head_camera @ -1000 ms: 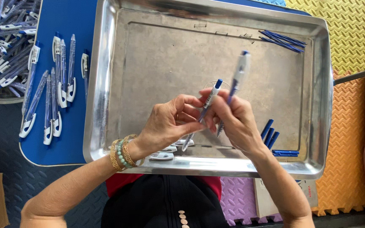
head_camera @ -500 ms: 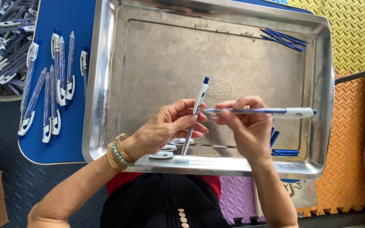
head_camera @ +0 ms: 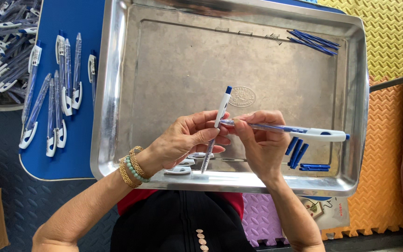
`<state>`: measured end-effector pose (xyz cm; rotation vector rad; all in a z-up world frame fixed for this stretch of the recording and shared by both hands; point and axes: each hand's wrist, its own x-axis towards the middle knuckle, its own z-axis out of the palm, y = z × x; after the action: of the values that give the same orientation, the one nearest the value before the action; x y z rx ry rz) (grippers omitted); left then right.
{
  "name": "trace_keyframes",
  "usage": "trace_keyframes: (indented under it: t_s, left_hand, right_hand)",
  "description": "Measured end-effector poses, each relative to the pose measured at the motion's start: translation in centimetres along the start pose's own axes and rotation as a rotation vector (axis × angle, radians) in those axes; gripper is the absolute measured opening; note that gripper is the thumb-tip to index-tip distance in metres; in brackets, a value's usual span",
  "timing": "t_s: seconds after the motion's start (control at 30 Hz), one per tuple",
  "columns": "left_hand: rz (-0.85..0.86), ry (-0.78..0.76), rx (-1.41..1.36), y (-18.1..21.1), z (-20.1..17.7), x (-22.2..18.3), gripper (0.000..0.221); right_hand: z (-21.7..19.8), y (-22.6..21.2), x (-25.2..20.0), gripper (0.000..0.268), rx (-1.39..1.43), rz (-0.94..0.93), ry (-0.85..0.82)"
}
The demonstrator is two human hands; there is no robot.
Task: The person assembles ballpoint pens on a metal tray, inserting ink cartridges and springs into barrels and attaching caps.
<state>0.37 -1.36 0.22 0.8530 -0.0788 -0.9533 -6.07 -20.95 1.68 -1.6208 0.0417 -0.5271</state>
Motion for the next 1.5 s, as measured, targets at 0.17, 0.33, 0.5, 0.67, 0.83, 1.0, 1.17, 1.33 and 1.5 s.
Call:
trace_keyframes:
  t_s: [0.17, 0.33, 0.5, 0.67, 0.83, 1.0, 1.17, 1.33, 1.5]
  left_hand:
    - [0.017, 0.025, -0.028, -0.5, 0.3, 0.1, 0.053]
    - [0.030, 0.082, -0.054, -1.4, 0.7, 0.2, 0.053]
    - [0.046, 0.098, 0.006, -1.4, 0.7, 0.5, 0.054]
    - [-0.026, 0.072, 0.082, -0.6, -0.4, -0.1, 0.054]
    - [-0.038, -0.036, 0.188, 0.4, -0.3, -0.7, 0.050]
    - [-0.083, -0.136, 0.199, 0.4, -0.3, -0.6, 0.049]
    - [-0.110, -0.177, 0.201, -0.7, -1.5, -1.2, 0.053]
    - [-0.138, -0.143, 0.300, 1.4, -2.2, -2.7, 0.060]
    - [-0.289, -0.064, 0.918, 5.4, -1.6, -2.3, 0.058]
  right_hand:
    - [0.9, -1.1, 0.3, 0.020, -0.001, -0.056, -0.012]
    - [-0.5, 2.4, -0.8, 0.017, -0.133, -0.206, -0.047]
    - [-0.7, 1.9, -2.2, 0.019, -0.371, -0.490, -0.207]
    - [-2.1, 0.1, 0.5, 0.011, -0.222, -0.460, -0.221]
    - [-2.9, -1.6, 3.4, 0.029, -0.402, -0.034, -0.133]
    - [-3.4, 2.1, 2.9, 0.022, 0.083, 0.255, -0.173]
    - [-4.7, 2.2, 3.7, 0.037, -0.112, 0.187, -0.101]
    - [-8.8, 0.6, 4.7, 0.049, -0.165, 0.282, 0.101]
    - [-13.9, -1.7, 3.9, 0.046, -0.597, 0.445, -0.042]
